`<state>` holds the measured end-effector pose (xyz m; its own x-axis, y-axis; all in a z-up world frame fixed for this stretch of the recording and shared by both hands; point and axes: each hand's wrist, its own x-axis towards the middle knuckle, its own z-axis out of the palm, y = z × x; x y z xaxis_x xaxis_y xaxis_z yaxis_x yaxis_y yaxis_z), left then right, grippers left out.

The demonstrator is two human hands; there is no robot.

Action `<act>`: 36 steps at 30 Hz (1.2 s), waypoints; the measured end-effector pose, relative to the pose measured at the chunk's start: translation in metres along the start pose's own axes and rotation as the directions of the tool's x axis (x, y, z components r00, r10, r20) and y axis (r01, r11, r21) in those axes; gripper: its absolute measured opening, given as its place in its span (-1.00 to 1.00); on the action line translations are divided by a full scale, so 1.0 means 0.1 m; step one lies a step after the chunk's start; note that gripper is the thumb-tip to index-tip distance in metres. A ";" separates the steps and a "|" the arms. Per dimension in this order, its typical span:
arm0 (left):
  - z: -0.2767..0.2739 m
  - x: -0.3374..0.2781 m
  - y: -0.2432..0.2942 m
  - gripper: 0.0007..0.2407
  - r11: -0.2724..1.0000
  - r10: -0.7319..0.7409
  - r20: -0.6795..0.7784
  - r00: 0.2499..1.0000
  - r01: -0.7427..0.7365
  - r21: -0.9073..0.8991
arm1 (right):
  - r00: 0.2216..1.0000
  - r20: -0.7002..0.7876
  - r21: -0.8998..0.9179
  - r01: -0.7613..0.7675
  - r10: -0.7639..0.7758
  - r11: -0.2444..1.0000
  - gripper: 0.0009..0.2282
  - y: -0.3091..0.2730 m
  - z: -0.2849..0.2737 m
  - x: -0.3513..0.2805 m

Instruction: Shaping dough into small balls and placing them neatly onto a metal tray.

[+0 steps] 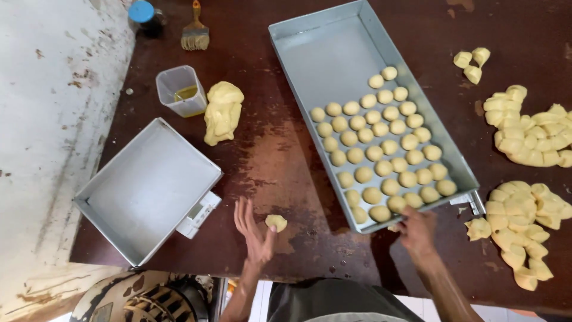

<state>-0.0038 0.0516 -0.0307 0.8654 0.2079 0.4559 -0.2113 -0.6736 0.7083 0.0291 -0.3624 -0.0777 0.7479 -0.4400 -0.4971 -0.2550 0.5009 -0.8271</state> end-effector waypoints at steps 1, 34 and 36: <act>0.01 0.18 0.05 -0.34 0.999 0.039 -0.039 0.998 -0.040 -0.034 | 0.998 -0.037 -0.080 0.038 -0.041 0.996 -0.80 -0.17 -0.10 -0.14; 1.73 1.83 0.76 -0.60 0.813 0.428 0.648 0.630 -0.582 0.029 | 0.958 0.058 -0.740 0.230 -0.281 0.632 -0.49 -2.60 -1.26 2.16; 1.54 1.92 0.78 -0.64 0.828 0.472 0.576 0.667 -0.560 -0.030 | 0.955 0.139 -0.733 0.276 -0.261 0.622 -0.55 -2.69 -1.29 2.73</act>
<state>0.2158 -0.0707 0.0287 0.7394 -0.5878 0.3283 -0.6732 -0.6526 0.3478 0.2230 -0.7137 -0.0247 0.8660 -0.4480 -0.2223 -0.4010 -0.3563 -0.8439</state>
